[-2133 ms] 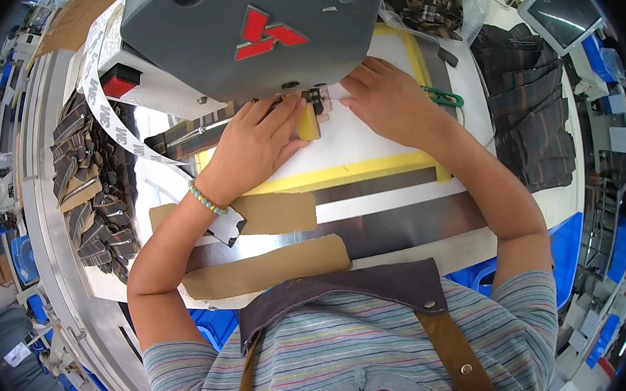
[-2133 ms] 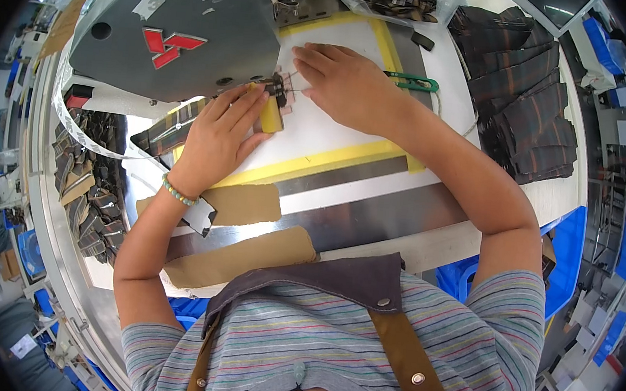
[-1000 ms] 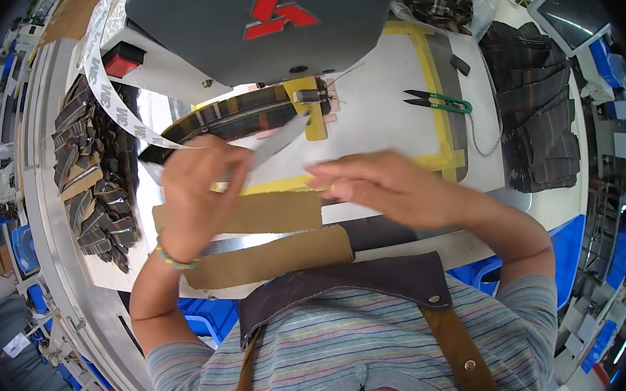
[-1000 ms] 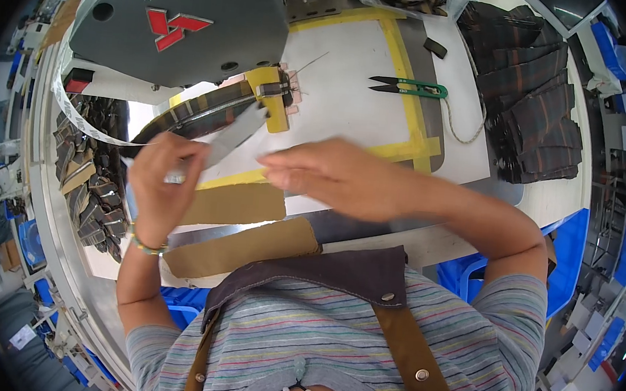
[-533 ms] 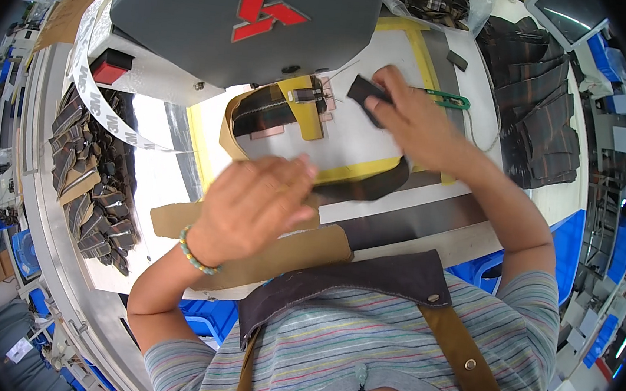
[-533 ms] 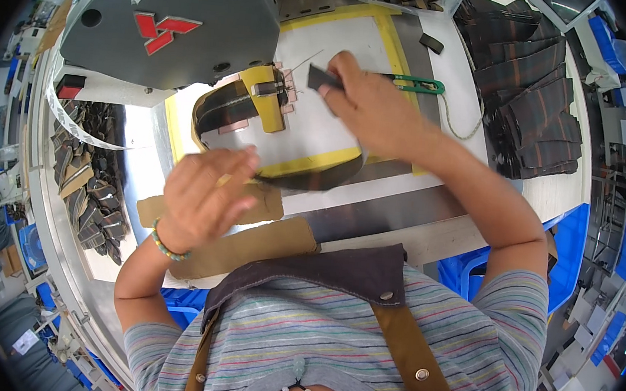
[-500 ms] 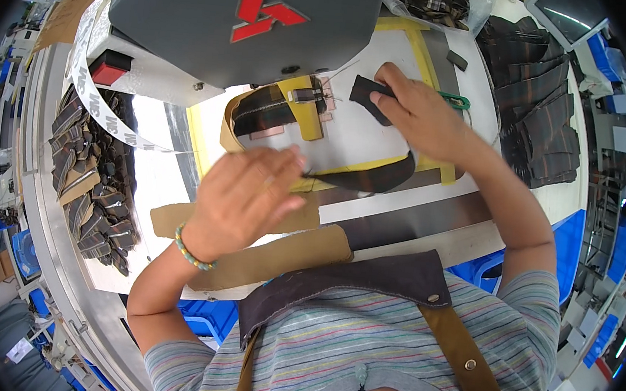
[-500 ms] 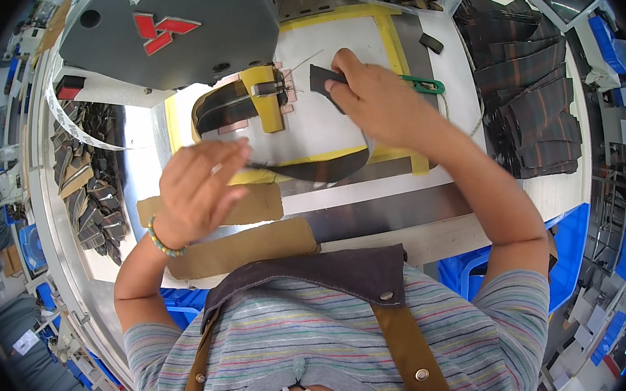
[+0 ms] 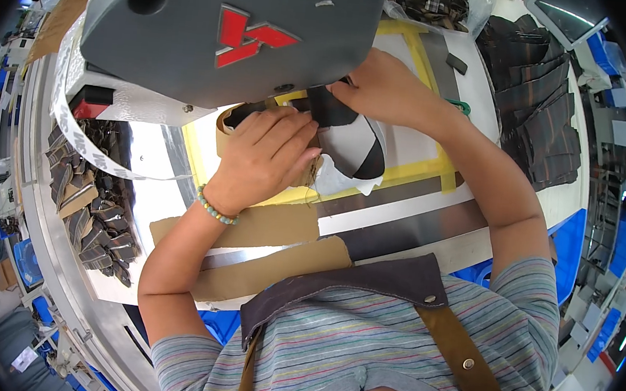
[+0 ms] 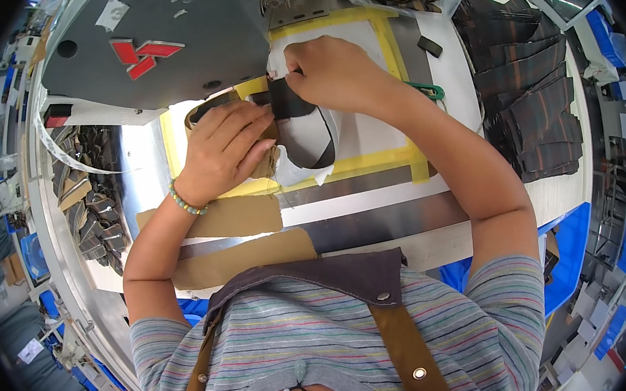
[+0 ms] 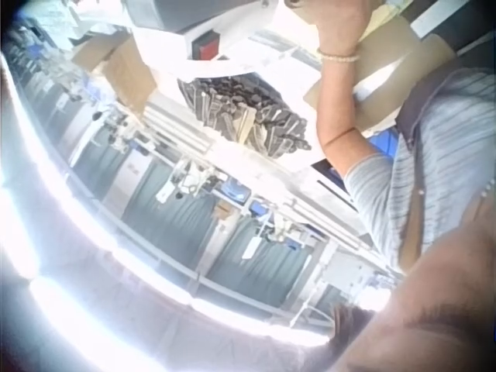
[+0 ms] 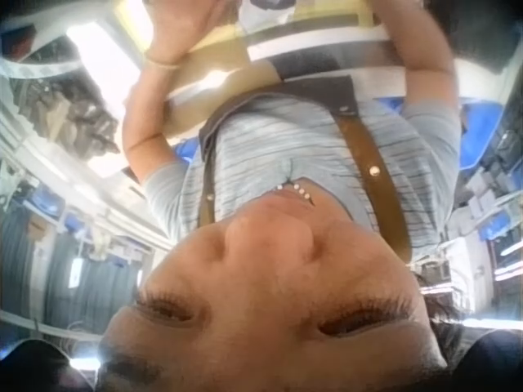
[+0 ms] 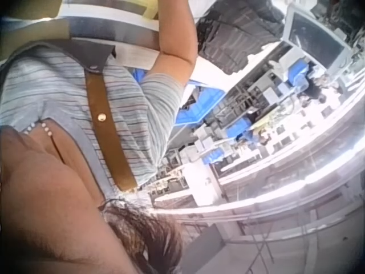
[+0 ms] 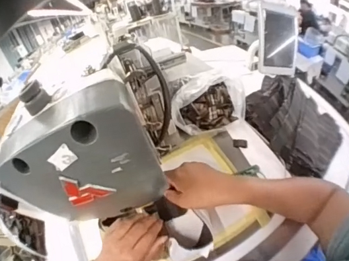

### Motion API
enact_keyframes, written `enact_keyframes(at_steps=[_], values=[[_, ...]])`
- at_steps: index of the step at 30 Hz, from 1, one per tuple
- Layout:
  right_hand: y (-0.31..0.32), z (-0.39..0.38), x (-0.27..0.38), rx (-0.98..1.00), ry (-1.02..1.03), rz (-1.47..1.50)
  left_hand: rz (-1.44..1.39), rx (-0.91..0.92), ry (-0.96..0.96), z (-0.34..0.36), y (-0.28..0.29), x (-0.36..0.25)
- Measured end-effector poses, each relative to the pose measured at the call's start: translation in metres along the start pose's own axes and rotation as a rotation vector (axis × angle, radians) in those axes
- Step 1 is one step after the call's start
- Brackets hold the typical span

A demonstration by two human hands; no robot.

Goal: Sewing strips of checkered fabric using an industrial sewing machine.

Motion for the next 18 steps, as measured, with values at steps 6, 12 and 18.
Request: enact_keyframes(at_steps=[6,12,18], values=[[-0.004,0.012,-0.012,0.04,-0.053,0.077,0.079,0.036,0.079,0.003,-0.001,0.007],[-0.006,0.013,-0.015,0.112,-0.124,0.145,0.079,0.042,0.085,0.005,-0.001,0.006],[-0.007,0.014,-0.017,0.15,-0.177,0.2,0.072,0.06,0.109,0.003,-0.004,0.009]])
Point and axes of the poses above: each hand's wrist, its own z-axis towards the middle knuckle, its own y-axis out of the back of the hand, x = y × z, the point moved 9 cm from there along z, towards the middle knuckle, and after that the axes turned 9 degrees about -z, right-handed, at the moved point
